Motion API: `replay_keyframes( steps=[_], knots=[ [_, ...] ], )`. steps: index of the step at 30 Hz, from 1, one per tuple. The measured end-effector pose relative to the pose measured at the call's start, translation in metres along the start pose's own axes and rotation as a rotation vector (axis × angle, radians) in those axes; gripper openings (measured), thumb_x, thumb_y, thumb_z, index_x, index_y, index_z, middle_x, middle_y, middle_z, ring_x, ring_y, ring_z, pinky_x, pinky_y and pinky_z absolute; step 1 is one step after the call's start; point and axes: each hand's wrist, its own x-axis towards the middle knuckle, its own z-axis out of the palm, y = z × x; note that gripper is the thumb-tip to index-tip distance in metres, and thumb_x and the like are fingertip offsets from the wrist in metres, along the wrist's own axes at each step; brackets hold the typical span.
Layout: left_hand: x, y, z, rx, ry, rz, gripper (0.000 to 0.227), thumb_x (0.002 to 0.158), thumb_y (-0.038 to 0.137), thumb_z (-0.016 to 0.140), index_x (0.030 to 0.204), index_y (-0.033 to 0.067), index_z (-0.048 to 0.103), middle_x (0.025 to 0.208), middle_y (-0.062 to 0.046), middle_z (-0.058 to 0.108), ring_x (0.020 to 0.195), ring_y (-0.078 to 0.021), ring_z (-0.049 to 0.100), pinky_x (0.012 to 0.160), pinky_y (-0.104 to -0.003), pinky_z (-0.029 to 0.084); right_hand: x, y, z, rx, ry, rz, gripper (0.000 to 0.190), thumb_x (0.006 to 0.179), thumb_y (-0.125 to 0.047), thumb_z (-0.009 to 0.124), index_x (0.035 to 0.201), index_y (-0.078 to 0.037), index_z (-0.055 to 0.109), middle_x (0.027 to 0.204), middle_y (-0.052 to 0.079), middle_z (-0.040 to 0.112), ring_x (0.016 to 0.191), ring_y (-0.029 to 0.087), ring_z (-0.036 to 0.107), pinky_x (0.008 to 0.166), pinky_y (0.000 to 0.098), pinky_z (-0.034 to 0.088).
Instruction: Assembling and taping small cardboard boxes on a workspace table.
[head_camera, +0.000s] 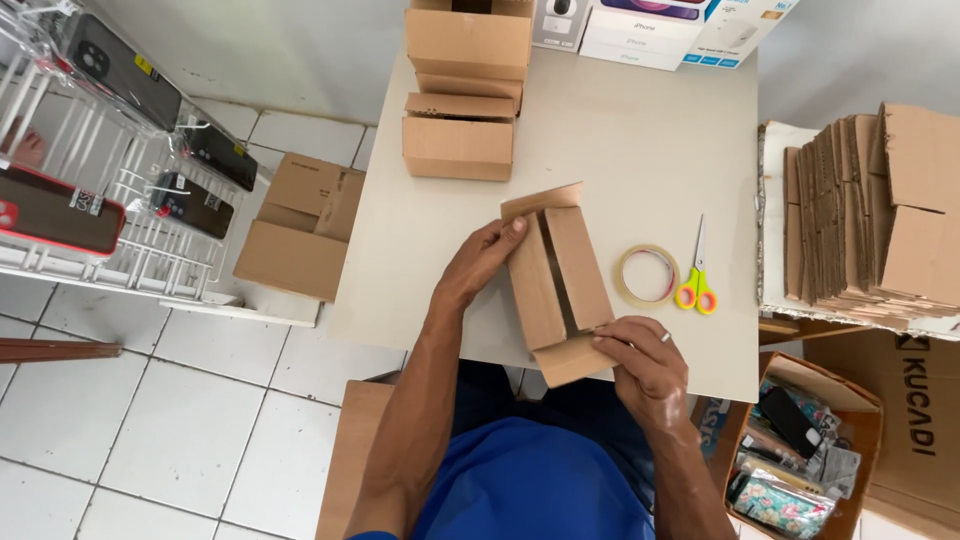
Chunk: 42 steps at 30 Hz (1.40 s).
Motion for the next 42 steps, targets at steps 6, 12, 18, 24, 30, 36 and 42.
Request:
replay_keyframes(
  steps=[6,12,18,24,30,36,42],
  knots=[
    [-0.04,0.055,0.003,-0.004,-0.118,-0.092,0.107,0.087,0.087,0.029,0.15,0.0022,0.047,0.143,-0.031,0.053,0.132,-0.0429,0.053,0.108,-0.053,0.044,-0.005,-0.001,-0.003,-0.099,0.002,-0.098,0.021,0.081,0.01,0.074,0.086,-0.009,0.082,0.093,0.004,0.078,0.088,0.03,0.073,0.084,0.0405,0.058],
    [-0.025,0.013,0.017,-0.04,0.029,0.115,0.071,0.096,0.062,0.058,0.14,0.006,0.06,0.134,-0.022,0.063,0.134,-0.0373,0.053,0.112,-0.053,0.04,-0.012,-0.012,0.008,-0.257,-0.003,-0.004,0.016,0.088,0.008,0.066,0.088,-0.006,0.074,0.107,0.011,0.078,0.109,0.038,0.071,0.094,0.0452,0.055],
    [-0.011,-0.02,0.028,-0.198,0.042,0.135,0.065,0.104,0.059,0.044,0.145,0.0095,0.057,0.141,-0.022,0.059,0.136,-0.0407,0.048,0.115,-0.055,0.037,-0.02,-0.013,0.012,-0.245,0.061,0.011,0.016,0.089,0.012,0.06,0.086,0.0,0.069,0.132,0.018,0.07,0.115,0.043,0.067,0.094,0.0484,0.056],
    [-0.038,0.007,0.029,-0.205,0.147,0.015,0.077,0.104,0.062,0.032,0.151,0.0019,0.045,0.149,-0.026,0.05,0.139,-0.0421,0.045,0.117,-0.057,0.034,-0.022,-0.01,0.014,-0.168,0.088,0.05,0.014,0.087,0.013,0.061,0.086,0.0,0.065,0.145,0.027,0.058,0.111,0.04,0.069,0.094,0.0419,0.058],
    [-0.038,-0.039,0.031,-0.406,0.315,-0.023,0.065,0.105,0.051,0.043,0.142,-0.0016,0.052,0.128,-0.021,0.062,0.12,-0.0332,0.058,0.107,-0.05,0.045,-0.025,-0.015,0.013,-0.073,0.203,0.047,0.013,0.088,0.008,0.07,0.092,0.0,0.061,0.148,0.028,0.054,0.116,0.039,0.067,0.097,0.0417,0.058],
    [-0.017,-0.088,0.024,-0.789,0.018,-0.061,0.074,0.091,0.068,0.059,0.133,0.0065,0.062,0.117,-0.012,0.068,0.102,-0.0277,0.066,0.088,-0.041,0.054,-0.05,0.002,0.019,-0.085,0.205,0.036,0.01,0.088,0.006,0.069,0.089,-0.002,0.063,0.147,0.027,0.055,0.12,0.04,0.065,0.097,0.0419,0.058],
    [-0.009,-0.071,0.017,-0.705,0.092,-0.002,0.073,0.083,0.034,0.083,0.142,0.0059,0.05,0.11,-0.009,0.065,0.09,-0.0214,0.067,0.075,-0.034,0.058,-0.061,0.004,0.021,-0.13,0.163,0.017,0.009,0.087,0.009,0.068,0.087,0.001,0.064,0.143,0.027,0.059,0.123,0.044,0.063,0.095,0.043,0.059]
  ],
)
